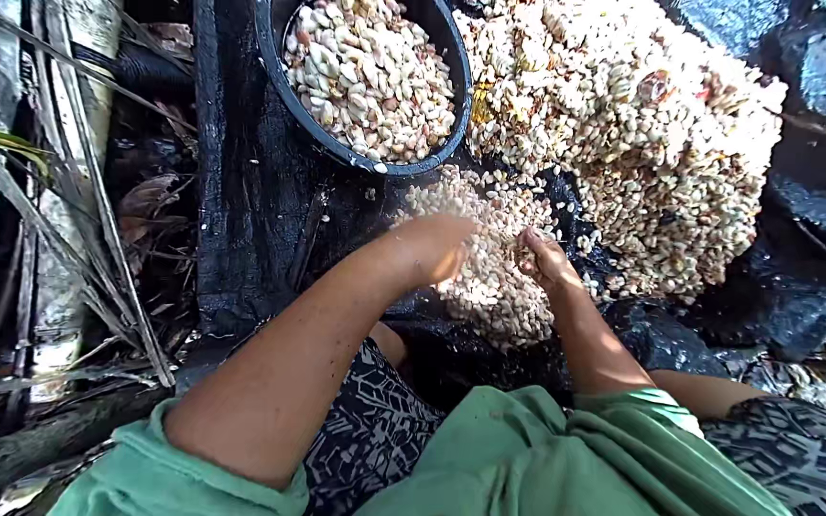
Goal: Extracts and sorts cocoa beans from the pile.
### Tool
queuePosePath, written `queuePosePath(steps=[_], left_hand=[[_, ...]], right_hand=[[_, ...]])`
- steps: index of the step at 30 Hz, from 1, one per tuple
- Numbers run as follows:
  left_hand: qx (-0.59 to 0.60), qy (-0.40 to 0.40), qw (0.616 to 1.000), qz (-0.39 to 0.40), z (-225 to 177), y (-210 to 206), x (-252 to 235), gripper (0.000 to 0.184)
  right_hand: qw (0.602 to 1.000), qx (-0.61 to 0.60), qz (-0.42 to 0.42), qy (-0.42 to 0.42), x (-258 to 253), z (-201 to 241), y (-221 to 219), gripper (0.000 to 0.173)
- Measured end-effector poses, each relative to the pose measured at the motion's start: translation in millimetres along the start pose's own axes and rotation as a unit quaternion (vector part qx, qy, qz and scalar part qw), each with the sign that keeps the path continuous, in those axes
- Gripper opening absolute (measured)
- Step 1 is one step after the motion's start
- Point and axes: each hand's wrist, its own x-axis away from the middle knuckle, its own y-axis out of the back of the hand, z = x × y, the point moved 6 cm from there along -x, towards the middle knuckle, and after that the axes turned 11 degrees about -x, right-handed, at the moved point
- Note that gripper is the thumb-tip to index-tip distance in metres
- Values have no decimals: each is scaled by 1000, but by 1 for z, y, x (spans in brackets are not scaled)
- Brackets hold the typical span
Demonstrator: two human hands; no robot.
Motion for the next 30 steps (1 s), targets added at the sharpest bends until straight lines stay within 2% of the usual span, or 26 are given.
queuePosePath(steps=[2, 5, 6, 8, 10, 12, 13, 17, 21, 25, 28, 30], left_hand=[[23, 22, 999, -16, -6, 8, -4, 52], [114, 7, 993, -39, -21, 14, -13, 95], [156, -17, 986, -52, -28, 16, -14, 102], [278, -63, 956, -64, -40, 19, -14, 94], [367, -71, 925, -74, -47, 27, -13, 63], [349, -46, 929, -116, -43, 34, -17, 40], [317, -37, 938, -132, -41, 36, -19, 36], [200, -44, 967, -149, -39, 39, -22, 35], [120, -37, 982, -142, -43, 33, -27, 34], [25, -71, 982, -173, -56, 25, -28, 50], [-2, -53, 977, -206, -62, 27, -27, 50], [-14, -41, 972, -232, -67, 32, -27, 46]], right_hand=[[983, -94, 146, 65, 16, 37, -43, 45], [936, -167, 283, 125, 48, 85, -102, 63], [922, -180, 313, 142, 57, 96, -115, 68], [905, -180, 349, 165, 67, 113, -132, 78], [913, -161, 329, 181, 73, 124, -137, 85], [930, -115, 292, 193, 76, 129, -135, 90], [939, -94, 272, 190, 78, 129, -134, 89], [966, -10, 197, 169, 87, 125, -132, 86], [977, -13, 138, 163, 92, 119, -125, 82], [983, -16, 56, 176, 95, 123, -122, 72], [976, -1, 47, 214, 97, 130, -128, 78], [971, 14, 74, 227, 101, 137, -133, 84]])
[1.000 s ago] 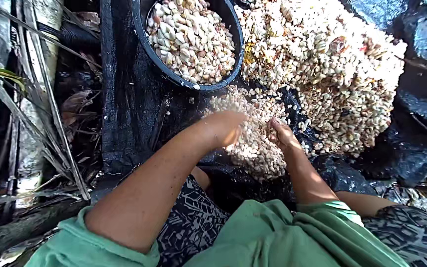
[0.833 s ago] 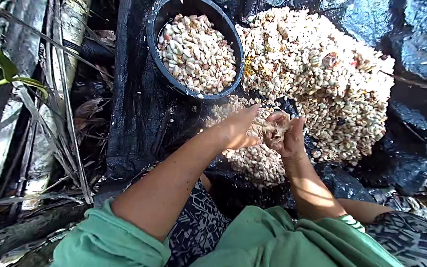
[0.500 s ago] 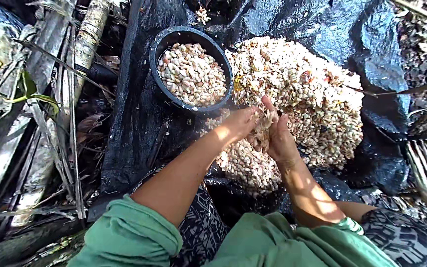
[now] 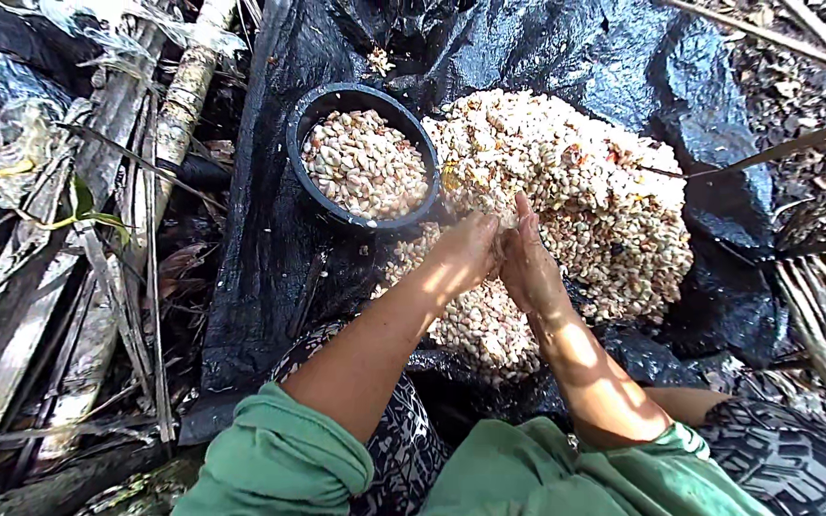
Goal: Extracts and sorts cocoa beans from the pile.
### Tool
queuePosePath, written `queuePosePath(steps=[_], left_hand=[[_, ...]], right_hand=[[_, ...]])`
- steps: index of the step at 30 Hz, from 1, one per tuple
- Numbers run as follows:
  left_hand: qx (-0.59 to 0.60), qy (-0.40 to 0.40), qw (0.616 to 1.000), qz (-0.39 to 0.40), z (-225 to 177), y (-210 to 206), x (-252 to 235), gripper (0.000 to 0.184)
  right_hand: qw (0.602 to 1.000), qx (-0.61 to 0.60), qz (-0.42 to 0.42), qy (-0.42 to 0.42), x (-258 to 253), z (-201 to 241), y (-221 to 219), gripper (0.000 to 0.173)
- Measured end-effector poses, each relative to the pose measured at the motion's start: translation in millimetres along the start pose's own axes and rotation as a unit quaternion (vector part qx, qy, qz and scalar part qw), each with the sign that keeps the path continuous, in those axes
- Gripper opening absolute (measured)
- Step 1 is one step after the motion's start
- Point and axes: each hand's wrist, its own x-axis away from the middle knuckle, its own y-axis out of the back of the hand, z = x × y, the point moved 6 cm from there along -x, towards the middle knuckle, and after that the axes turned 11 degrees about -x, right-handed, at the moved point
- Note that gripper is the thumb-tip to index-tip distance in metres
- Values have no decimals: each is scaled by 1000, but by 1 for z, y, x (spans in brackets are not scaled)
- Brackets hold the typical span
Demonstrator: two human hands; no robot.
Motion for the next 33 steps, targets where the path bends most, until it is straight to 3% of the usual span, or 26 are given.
queuePosePath(steps=[2, 5, 9, 14, 17, 19, 21, 23, 27, 30, 33], left_hand=[[27, 22, 999, 6, -4, 7, -1, 50], [190, 50, 980, -15, 10, 18, -5, 42], [442, 104, 891, -11, 24, 13, -2, 39], [531, 126, 837, -35, 23, 14, 1, 36], [620, 102, 777, 37, 17, 10, 3, 39], [621, 96, 775, 66, 13, 7, 5, 36], [587, 74, 803, 70, 9, 4, 6, 36], [582, 75, 809, 38, 10, 0, 3, 51], [619, 95, 779, -24, 18, 7, 1, 27], [634, 106, 765, -47, 22, 13, 1, 22], [624, 124, 771, -32, 19, 17, 4, 29]], right_hand=[[1000, -8, 16, 3, 1, 7, -5, 86], [999, -23, 43, 2, 4, 15, -3, 76], [999, 19, 39, 13, 9, 23, 12, 64], [994, 66, 26, 80, 7, 30, 20, 42], [982, 135, 22, 133, 7, 33, 16, 36], [977, 152, 6, 152, 6, 35, 15, 23], [967, 187, 7, 175, 5, 36, 11, 17], [953, 227, 15, 200, 5, 37, 9, 18], [945, 224, 7, 239, 6, 38, 16, 21], [958, 170, -16, 231, 7, 36, 19, 35], [958, 158, 7, 237, 3, 38, 13, 50]])
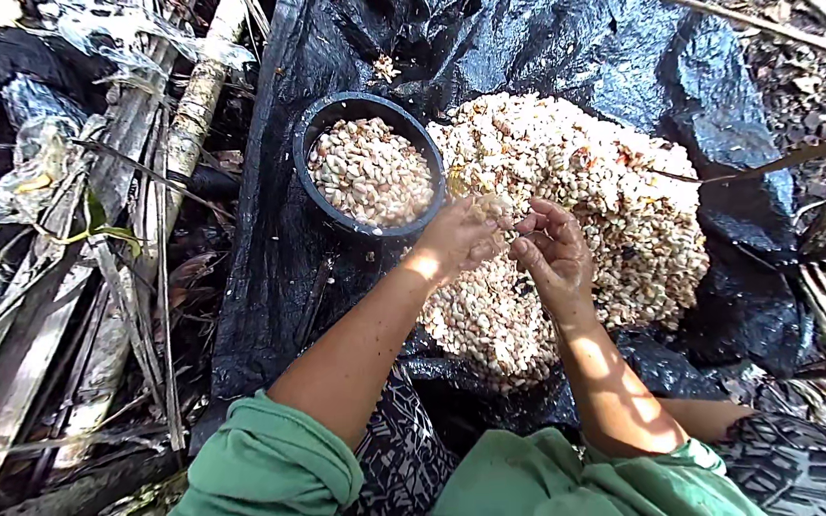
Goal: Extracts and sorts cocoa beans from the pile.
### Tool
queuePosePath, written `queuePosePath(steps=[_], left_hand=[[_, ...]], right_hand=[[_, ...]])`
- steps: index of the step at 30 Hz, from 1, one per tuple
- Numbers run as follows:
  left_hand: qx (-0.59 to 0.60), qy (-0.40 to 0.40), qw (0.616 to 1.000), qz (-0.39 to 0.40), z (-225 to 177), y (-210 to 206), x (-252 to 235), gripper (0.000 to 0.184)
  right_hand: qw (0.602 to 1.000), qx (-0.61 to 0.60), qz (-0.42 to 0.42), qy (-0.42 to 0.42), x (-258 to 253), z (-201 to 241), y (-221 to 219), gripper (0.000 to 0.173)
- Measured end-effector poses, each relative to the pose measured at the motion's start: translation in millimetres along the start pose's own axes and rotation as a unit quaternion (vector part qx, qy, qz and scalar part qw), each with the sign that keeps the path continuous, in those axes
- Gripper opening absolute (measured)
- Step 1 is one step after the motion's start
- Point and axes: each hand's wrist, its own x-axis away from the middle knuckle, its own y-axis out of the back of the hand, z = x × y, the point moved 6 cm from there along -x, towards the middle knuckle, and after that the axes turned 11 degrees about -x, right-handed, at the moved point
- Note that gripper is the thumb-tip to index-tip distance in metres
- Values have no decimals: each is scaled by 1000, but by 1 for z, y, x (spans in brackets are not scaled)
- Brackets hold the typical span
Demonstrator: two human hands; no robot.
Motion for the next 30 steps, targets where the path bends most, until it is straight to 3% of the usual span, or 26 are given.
queuePosePath(steps=[4, 7, 12, 19, 22, 25, 27, 28, 30], left_hand=[[-71, 16, 997, 7, 1, -4, 6, 32], [-91, -6, 996, -10, 5, 1, 6, 27], [-83, -27, 996, -5, 13, 5, 6, 26], [-21, -41, 999, -19, 14, 3, 1, 24], [-12, -91, 995, -24, 12, 0, -10, 22], [-30, -119, 991, -45, 8, -2, -14, 19], [-29, -137, 988, -65, -4, -1, -8, 11], [-17, -147, 987, -68, -11, 0, -2, 15], [8, -170, 984, -51, -20, 3, 11, 25]], right_hand=[[997, 44, 19, 66, -10, 2, -11, 31], [997, -9, -20, 73, -8, -9, -13, 14], [999, -6, -33, 40, 7, -17, -20, 20], [1000, -19, 0, 6, 3, -21, -6, 12], [998, -7, -14, 57, 14, -18, -4, 14], [986, 103, 54, 119, 26, -37, -7, 10], [974, 207, 96, 7, 37, -97, 13, 13], [951, 260, 123, -110, 47, -137, 30, 19], [866, 283, 165, -377, 72, -211, 66, 43]])
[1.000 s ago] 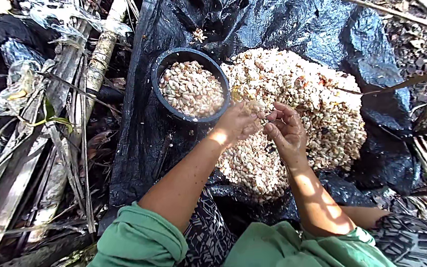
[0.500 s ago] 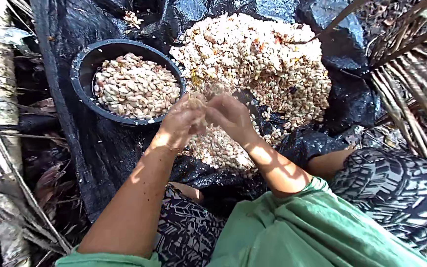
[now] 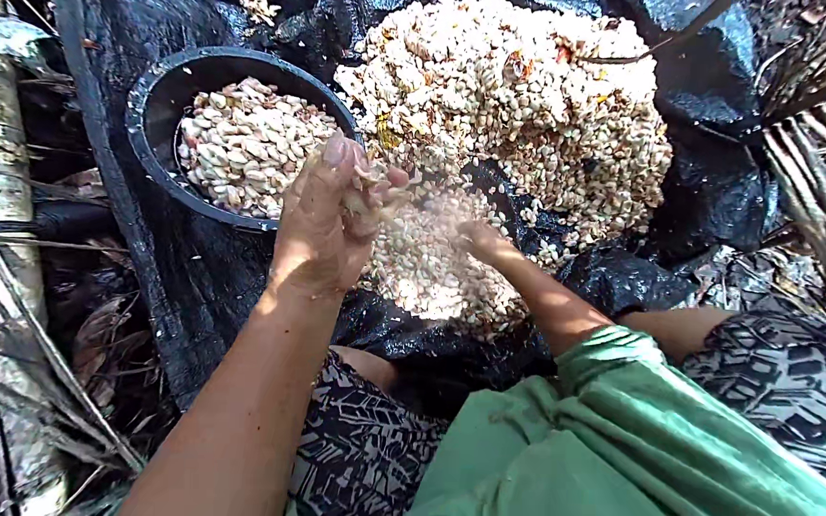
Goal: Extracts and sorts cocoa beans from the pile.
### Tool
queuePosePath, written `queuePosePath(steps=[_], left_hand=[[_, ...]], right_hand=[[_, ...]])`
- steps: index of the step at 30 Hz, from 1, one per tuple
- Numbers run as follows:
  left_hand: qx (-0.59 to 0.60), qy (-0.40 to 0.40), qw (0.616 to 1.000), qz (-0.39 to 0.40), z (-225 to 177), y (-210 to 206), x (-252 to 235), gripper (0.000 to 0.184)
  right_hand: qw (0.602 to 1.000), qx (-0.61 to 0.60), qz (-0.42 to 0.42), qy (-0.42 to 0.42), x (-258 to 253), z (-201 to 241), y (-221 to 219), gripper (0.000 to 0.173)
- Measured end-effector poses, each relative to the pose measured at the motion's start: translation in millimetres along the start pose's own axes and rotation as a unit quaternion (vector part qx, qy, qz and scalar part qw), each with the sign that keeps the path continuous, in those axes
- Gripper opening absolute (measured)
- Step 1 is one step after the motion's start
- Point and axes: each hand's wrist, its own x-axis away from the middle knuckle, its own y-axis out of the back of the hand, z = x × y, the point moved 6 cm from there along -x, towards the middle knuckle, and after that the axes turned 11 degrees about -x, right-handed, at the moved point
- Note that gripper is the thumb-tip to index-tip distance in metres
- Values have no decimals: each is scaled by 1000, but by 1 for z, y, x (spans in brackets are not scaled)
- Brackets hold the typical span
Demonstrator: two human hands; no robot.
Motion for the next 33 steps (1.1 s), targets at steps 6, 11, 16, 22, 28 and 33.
queuePosePath(steps=[6, 11, 16, 22, 28, 33], left_hand=[[-57, 35, 997, 39, 14, 8, 3, 27], [-196, 52, 977, 67, 21, 0, -1, 23], [-289, 50, 949, 116, 18, 3, 15, 24], [-240, 101, 957, 127, 23, 33, 31, 37], [-234, 141, 954, 125, 34, 35, 26, 34], [-266, 105, 948, 139, 31, 26, 20, 34]], right_hand=[[984, -75, -58, -152, -54, -47, -78, 67], [990, -124, -21, -67, -52, -22, -66, 44], [970, -71, -177, -153, -46, -109, 46, 38], [928, 77, -268, -248, -19, -218, 199, 68], [911, 12, -277, -305, -45, -244, 153, 89], [912, 54, -330, -238, -40, -198, 95, 62]])
